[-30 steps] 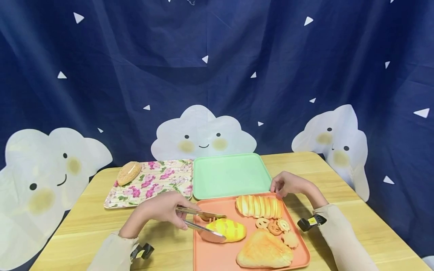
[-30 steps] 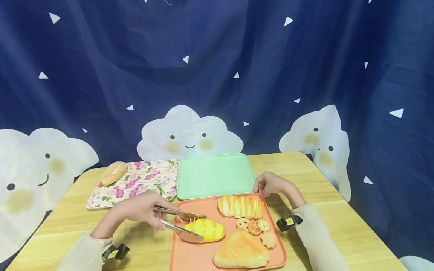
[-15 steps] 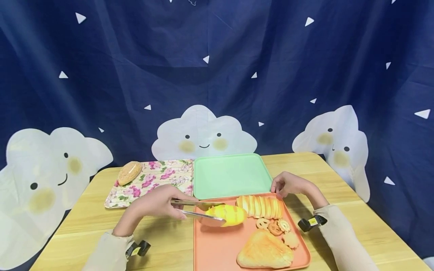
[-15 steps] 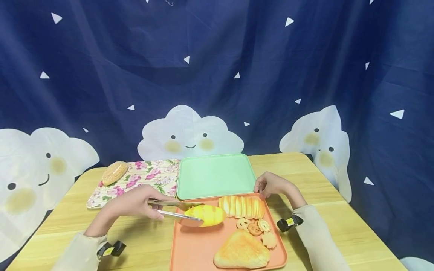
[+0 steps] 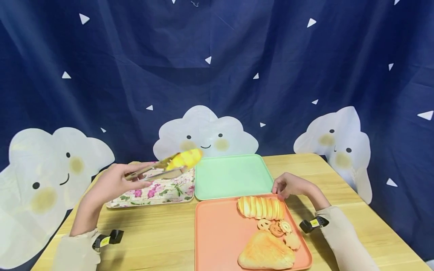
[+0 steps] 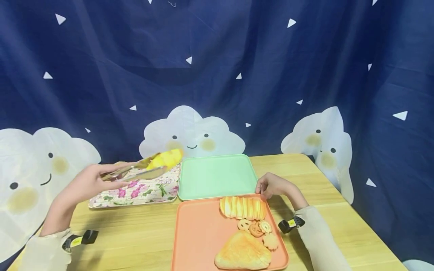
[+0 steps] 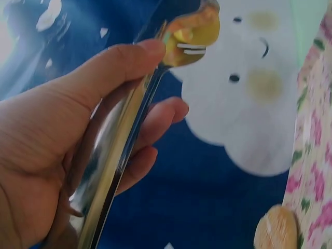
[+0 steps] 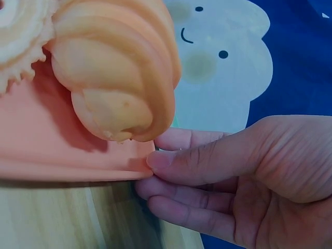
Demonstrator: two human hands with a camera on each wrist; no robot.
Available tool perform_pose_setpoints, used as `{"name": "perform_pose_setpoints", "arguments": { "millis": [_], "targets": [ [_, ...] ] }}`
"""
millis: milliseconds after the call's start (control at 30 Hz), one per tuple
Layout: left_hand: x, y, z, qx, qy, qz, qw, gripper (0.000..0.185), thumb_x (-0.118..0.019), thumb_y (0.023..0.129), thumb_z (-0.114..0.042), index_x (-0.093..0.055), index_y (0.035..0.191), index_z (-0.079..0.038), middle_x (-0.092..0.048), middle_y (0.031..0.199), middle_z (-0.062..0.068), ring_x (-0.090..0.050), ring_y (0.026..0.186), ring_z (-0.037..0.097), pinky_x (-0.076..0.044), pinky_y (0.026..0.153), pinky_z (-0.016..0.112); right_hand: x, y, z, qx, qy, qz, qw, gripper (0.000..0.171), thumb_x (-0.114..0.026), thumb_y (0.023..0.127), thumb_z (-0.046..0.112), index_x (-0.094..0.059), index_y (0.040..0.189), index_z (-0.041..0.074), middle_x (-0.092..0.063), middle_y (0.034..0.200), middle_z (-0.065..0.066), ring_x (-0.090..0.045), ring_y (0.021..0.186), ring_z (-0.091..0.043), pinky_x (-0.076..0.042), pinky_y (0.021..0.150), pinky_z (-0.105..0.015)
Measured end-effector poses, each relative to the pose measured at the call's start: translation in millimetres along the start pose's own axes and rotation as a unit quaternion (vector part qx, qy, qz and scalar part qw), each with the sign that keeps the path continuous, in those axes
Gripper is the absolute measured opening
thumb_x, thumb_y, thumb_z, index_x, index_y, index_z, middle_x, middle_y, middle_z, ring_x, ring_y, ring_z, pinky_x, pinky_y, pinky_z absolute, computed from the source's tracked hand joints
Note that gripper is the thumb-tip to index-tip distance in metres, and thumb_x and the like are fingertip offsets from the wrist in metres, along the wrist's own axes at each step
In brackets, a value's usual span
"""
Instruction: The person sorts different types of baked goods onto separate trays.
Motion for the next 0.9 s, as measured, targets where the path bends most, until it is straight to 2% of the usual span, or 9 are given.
{"name": "perform_pose_setpoints", "arguments": {
  "millis": [67,133,167,200,333,367,600,733,900],
  "targets": [
    [7.2,-3.3,9.3,0.028,0.002,-0.013,0.9995,0.053,-0.085,0.084,-0.035,-0.070,0.133,-0.025,-0.071,0.085,0.003,-0.048,0.064,0.005,-0.037,0.056,0.026,0.2,-0.1,0.5,0.001,-0.001,-0.001,1.000,0.026,-0.059,0.070,-0.022,-0.069,0.091,-0.011,-0.064,0.074,-0.034,-0.056,0.060,-0.008,-0.045,0.056,-0.027],
    [13.1,-6.1,17.6,0.049,0.008,-0.024,0.9985,0.053,-0.085,0.084,-0.034,-0.070,0.134,-0.023,-0.059,0.070,-0.001,-0.040,0.059,0.005,-0.032,0.053,0.027,0.2,-0.2,1.0,0.002,-0.001,0.000,1.000,0.026,-0.059,0.070,-0.022,-0.069,0.091,-0.011,-0.064,0.074,-0.034,-0.056,0.061,-0.008,-0.046,0.056,-0.027],
    [15.3,-7.2,21.3,0.056,0.013,-0.028,0.9980,0.054,-0.085,0.084,-0.035,-0.070,0.134,-0.022,-0.048,0.064,-0.004,-0.035,0.056,0.006,-0.029,0.051,0.028,0.2,-0.3,1.2,0.003,-0.001,0.000,1.000,0.026,-0.059,0.070,-0.023,-0.069,0.091,-0.011,-0.064,0.074,-0.034,-0.056,0.061,-0.008,-0.046,0.056,-0.027],
    [17.2,-8.3,24.8,0.063,0.019,-0.032,0.9973,0.055,-0.085,0.083,-0.035,-0.070,0.134,-0.021,-0.040,0.061,-0.005,-0.033,0.055,0.007,-0.028,0.050,0.028,0.2,-0.3,1.5,0.004,-0.001,0.001,1.000,0.025,-0.059,0.070,-0.022,-0.069,0.090,-0.012,-0.063,0.074,-0.035,-0.056,0.061,-0.008,-0.046,0.056,-0.027],
    [19.7,-11.4,37.7,0.090,0.047,-0.042,0.9940,0.059,-0.085,0.083,-0.039,-0.069,0.135,-0.017,-0.033,0.062,-0.005,-0.031,0.056,0.010,-0.025,0.050,0.030,-0.5,-0.4,2.5,0.008,0.001,0.003,1.000,0.024,-0.060,0.070,-0.022,-0.068,0.090,-0.013,-0.062,0.074,-0.036,-0.055,0.061,-0.008,-0.046,0.056,-0.026],
    [19.3,-11.8,40.7,0.097,0.053,-0.043,0.9930,0.060,-0.085,0.083,-0.040,-0.068,0.135,-0.017,-0.033,0.062,-0.005,-0.031,0.057,0.011,-0.024,0.050,0.030,-0.8,-0.4,2.7,0.009,0.002,0.004,1.000,0.023,-0.061,0.070,-0.022,-0.068,0.090,-0.013,-0.062,0.074,-0.037,-0.055,0.061,-0.008,-0.047,0.056,-0.026],
    [5.8,-9.7,60.7,0.144,0.085,-0.023,0.9856,0.066,-0.080,0.085,-0.048,-0.064,0.139,-0.015,-0.054,0.066,-0.003,-0.040,0.056,0.016,-0.025,0.047,0.031,-2.2,-1.4,2.5,0.008,0.003,0.003,1.000,0.024,-0.059,0.070,-0.023,-0.068,0.091,-0.014,-0.062,0.074,-0.038,-0.055,0.060,-0.008,-0.044,0.055,-0.026],
    [-4.3,-9.0,70.7,0.169,0.092,-0.011,0.9812,0.071,-0.078,0.084,-0.054,-0.062,0.141,-0.015,-0.054,0.068,-0.002,-0.045,0.062,0.018,-0.027,0.048,0.032,-2.5,-1.3,2.0,0.007,0.004,0.005,1.000,0.023,-0.060,0.071,-0.022,-0.067,0.091,-0.014,-0.062,0.074,-0.037,-0.056,0.060,-0.009,-0.044,0.055,-0.026],
    [-13.8,-10.5,80.5,0.178,0.099,-0.001,0.9790,0.070,-0.079,0.085,-0.049,-0.061,0.142,-0.014,-0.052,0.065,-0.002,-0.045,0.060,0.018,-0.029,0.048,0.032,-2.2,-0.3,2.4,0.004,0.002,0.004,1.000,0.022,-0.060,0.072,-0.022,-0.067,0.091,-0.015,-0.063,0.074,-0.037,-0.057,0.060,-0.009,-0.045,0.055,-0.027]
  ]
}}
Point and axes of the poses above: each hand's wrist, its own y-axis towards the middle knuckle, its own x-axis out of the back of the hand, z = x × y, the point moved 5 cm from there along y, towards the middle knuckle
